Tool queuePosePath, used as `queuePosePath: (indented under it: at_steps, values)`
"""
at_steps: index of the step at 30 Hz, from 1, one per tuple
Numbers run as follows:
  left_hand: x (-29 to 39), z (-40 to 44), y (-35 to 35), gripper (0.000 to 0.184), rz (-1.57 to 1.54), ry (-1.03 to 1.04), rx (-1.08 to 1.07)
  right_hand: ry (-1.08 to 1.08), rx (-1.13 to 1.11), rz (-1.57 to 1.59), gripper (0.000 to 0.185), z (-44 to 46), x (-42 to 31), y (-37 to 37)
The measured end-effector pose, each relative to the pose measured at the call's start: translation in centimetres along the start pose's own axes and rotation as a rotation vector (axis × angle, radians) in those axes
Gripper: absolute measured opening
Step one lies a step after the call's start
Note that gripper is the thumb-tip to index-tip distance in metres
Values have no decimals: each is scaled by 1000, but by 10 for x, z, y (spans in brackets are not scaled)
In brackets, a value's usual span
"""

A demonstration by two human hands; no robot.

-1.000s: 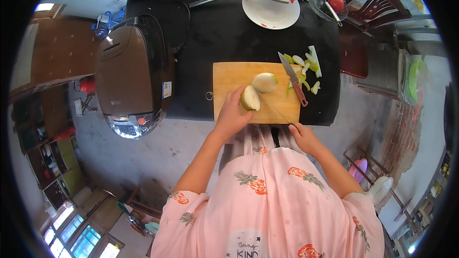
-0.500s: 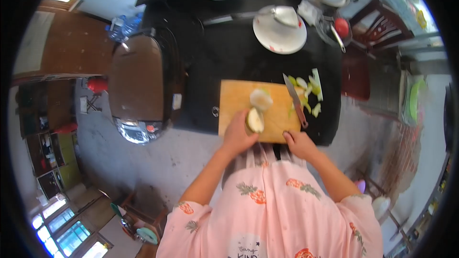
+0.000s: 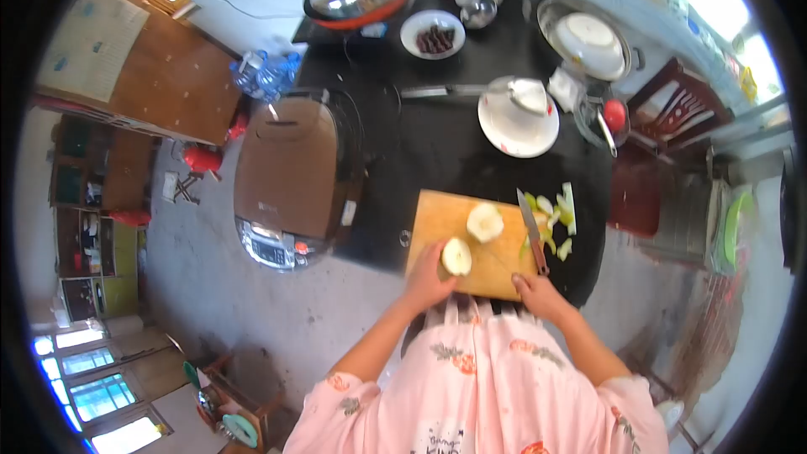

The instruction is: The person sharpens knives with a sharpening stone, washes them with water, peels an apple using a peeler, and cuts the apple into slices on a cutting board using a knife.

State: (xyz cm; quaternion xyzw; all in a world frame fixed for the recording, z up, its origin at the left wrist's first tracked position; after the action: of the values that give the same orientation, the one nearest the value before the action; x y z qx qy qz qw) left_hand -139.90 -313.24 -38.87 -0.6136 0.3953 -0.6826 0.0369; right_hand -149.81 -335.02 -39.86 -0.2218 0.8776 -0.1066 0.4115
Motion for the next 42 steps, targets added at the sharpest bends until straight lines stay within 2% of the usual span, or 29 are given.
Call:
queuePosePath:
  at_steps: [2, 4, 7, 13, 19, 20, 22, 25, 28, 31, 32, 35, 36, 39, 42]
  values:
    - [-4, -3, 2, 66, 106, 10, -19, -91, 20, 46, 38, -2, 8, 2]
    - [2, -2, -5, 67, 139, 20, -3, -73, 67, 121, 34, -10, 3, -3]
    - [-14, -2, -3, 72, 57, -103, -59, -78, 169, 199, 32, -16, 19, -9]
    - [5, 4, -10, 77, 191, 11, -170, -16, 314, 262, 33, -29, 30, -20]
    - [6, 63, 2, 64, 110, -22, -23, 86, 322, 269, 27, -34, 38, -25]
    - [13, 79, 7, 59, 129, 44, 16, 27, 388, 248, 26, -34, 32, -31]
    - [8, 102, 28, 58, 136, 10, -72, -85, 517, 197, 26, -33, 17, -47]
    - [19, 118, 44, 51, 222, -1, -186, -167, 757, 325, 22, -26, 0, -81]
    - [21, 116, 50, 42, 302, -25, -282, -433, 877, -189, 20, -6, -10, -111]
    - [17, 116, 50, 38, 218, -105, -329, -487, 1001, -119, 23, 1, -13, -130]
    - [16, 114, 49, 37, 154, -143, -347, -368, 875, 219, 27, 5, -6, -132]
    - [37, 107, 34, 37, 35, -177, -307, -248, 663, 599, 31, 23, 19, -131]
    - [44, 105, 29, 38, 10, -177, -279, -215, 649, 625, 31, 20, 18, -131]
    - [32, 100, 31, 36, -366, -251, -186, -297, 634, 819, 29, 38, 36, -125]
    - [74, 93, 24, 38, -785, -329, -187, -323, 536, 1013, 30, 48, 40, -122]
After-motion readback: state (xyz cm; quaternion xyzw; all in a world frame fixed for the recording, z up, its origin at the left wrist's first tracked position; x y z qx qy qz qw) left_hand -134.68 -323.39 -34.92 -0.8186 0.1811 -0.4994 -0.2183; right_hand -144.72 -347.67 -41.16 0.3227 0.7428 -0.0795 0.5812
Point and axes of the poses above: each hand's wrist, its own z-axis towards the middle knuckle, its own y-axis out of the palm, x = y × z, the point moved 7 cm from there along z, towards the middle knuckle, and after that the axes turned 2 degrees about z, right-handed, at the moved point
